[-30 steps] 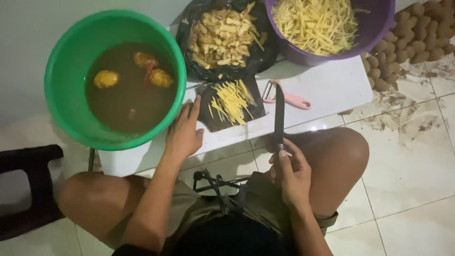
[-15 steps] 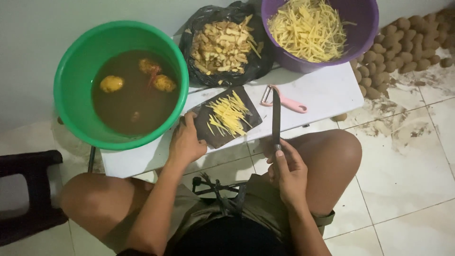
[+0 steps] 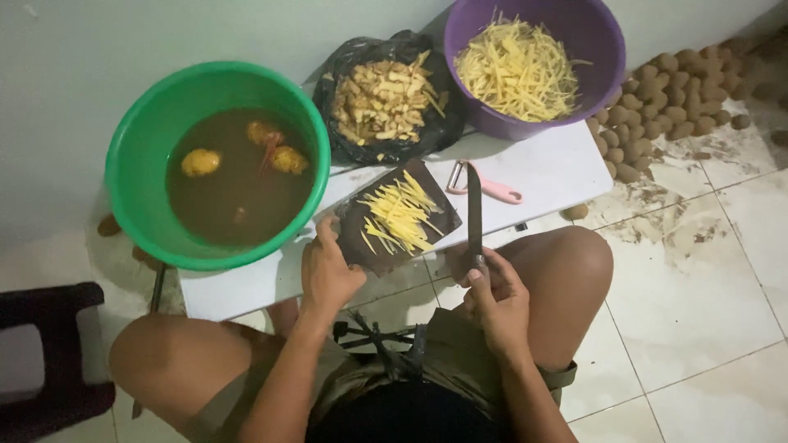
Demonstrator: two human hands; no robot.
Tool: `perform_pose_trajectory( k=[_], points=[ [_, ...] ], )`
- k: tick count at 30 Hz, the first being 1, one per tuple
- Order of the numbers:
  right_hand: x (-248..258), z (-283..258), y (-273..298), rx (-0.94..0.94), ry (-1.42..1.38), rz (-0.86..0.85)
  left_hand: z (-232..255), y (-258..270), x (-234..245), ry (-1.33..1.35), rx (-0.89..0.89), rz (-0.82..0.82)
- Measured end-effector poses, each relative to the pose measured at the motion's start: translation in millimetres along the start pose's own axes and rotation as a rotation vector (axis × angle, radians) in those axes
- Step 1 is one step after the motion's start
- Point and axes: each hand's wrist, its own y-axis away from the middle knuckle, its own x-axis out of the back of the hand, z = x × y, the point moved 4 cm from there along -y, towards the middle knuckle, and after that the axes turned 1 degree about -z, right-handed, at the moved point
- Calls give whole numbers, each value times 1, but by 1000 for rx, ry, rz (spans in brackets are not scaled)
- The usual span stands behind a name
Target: Slicing potatoes into thin strips on a cutting board and peeling potatoes using a hand peeler.
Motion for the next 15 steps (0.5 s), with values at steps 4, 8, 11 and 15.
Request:
perform_pose_trajectory(
  k=[4,8,11,15],
  points=[
    [10,-9,4,30,-36,-23,25,-2,19,-3,26,56],
    [30,-34,1,67,-17,16,56,-15,45,-19,3,57],
    [41,-63,-5,98,120,36,79,-39,62,49,-1,100],
    [57,-91,-28,196,297,59,124,-74,84,-15,-154,172]
  ],
)
